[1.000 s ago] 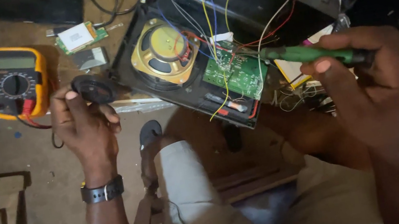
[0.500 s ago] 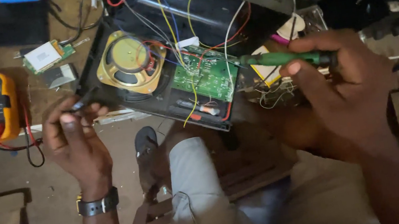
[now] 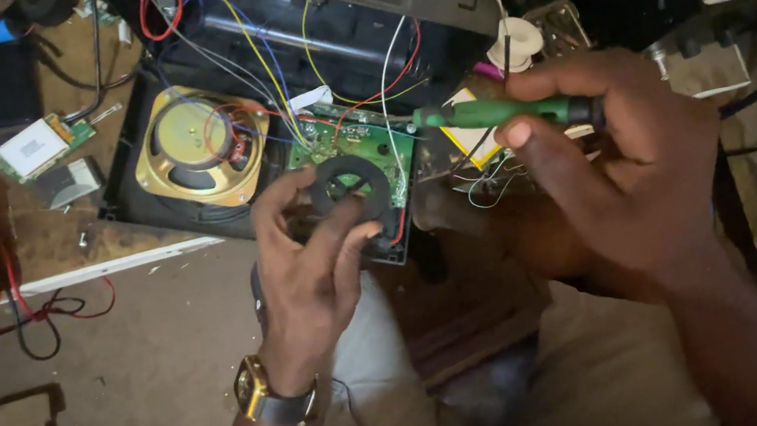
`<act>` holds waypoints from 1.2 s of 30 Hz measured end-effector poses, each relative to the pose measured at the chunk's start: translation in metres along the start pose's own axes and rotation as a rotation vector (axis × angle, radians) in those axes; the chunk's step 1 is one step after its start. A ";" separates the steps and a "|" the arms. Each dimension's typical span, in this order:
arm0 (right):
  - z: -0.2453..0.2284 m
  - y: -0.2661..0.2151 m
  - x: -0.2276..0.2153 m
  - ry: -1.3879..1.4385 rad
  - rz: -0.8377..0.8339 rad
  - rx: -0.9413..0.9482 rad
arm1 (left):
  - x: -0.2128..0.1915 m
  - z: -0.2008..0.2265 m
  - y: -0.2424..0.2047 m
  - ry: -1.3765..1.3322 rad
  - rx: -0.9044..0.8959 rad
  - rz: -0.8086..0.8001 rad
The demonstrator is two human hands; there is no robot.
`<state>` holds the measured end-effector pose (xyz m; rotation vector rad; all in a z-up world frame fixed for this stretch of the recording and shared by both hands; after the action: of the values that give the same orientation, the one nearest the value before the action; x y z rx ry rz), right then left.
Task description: The person walks through a cluttered workshop and sits at a workbench to repair an electronic device. They use a green screwdriver to manipulate components on a circuit board inside an open casing, which also contains a speaker. A multimeter is visible on the table nearby.
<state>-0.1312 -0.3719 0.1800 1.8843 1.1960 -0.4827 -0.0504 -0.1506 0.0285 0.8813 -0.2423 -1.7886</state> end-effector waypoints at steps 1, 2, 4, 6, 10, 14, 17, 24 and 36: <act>0.001 -0.001 -0.001 0.000 -0.012 0.023 | 0.004 -0.002 0.000 0.029 0.050 -0.014; 0.002 -0.001 -0.002 0.001 -0.011 0.029 | 0.005 -0.003 -0.002 0.028 0.049 -0.020; 0.004 -0.003 -0.003 -0.026 -0.026 0.043 | 0.007 -0.004 -0.007 0.126 0.072 -0.016; 0.008 -0.003 -0.002 -0.047 -0.042 0.018 | 0.008 -0.007 -0.012 0.146 0.074 -0.013; 0.014 -0.003 -0.003 -0.084 -0.082 -0.035 | 0.009 -0.007 -0.010 0.132 0.109 -0.012; 0.013 -0.002 -0.006 -0.101 -0.075 -0.042 | 0.013 -0.001 -0.001 0.146 0.161 -0.005; 0.016 -0.003 -0.005 -0.055 -0.077 0.002 | 0.018 -0.002 0.001 0.226 0.149 -0.016; 0.015 -0.004 -0.004 -0.073 -0.058 0.007 | 0.026 -0.003 0.009 0.191 0.085 -0.063; 0.017 -0.004 -0.007 -0.042 -0.069 0.012 | 0.037 -0.011 0.005 0.217 0.073 -0.104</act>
<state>-0.1364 -0.3890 0.1729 1.8391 1.2363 -0.5658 -0.0447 -0.1826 0.0069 1.1495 -0.1239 -1.7715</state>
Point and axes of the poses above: each hand's wrist, its own y-axis towards the middle knuckle, its own x-axis out of the palm, z = x × y, the point moved 1 cm from there along y, towards the middle knuckle
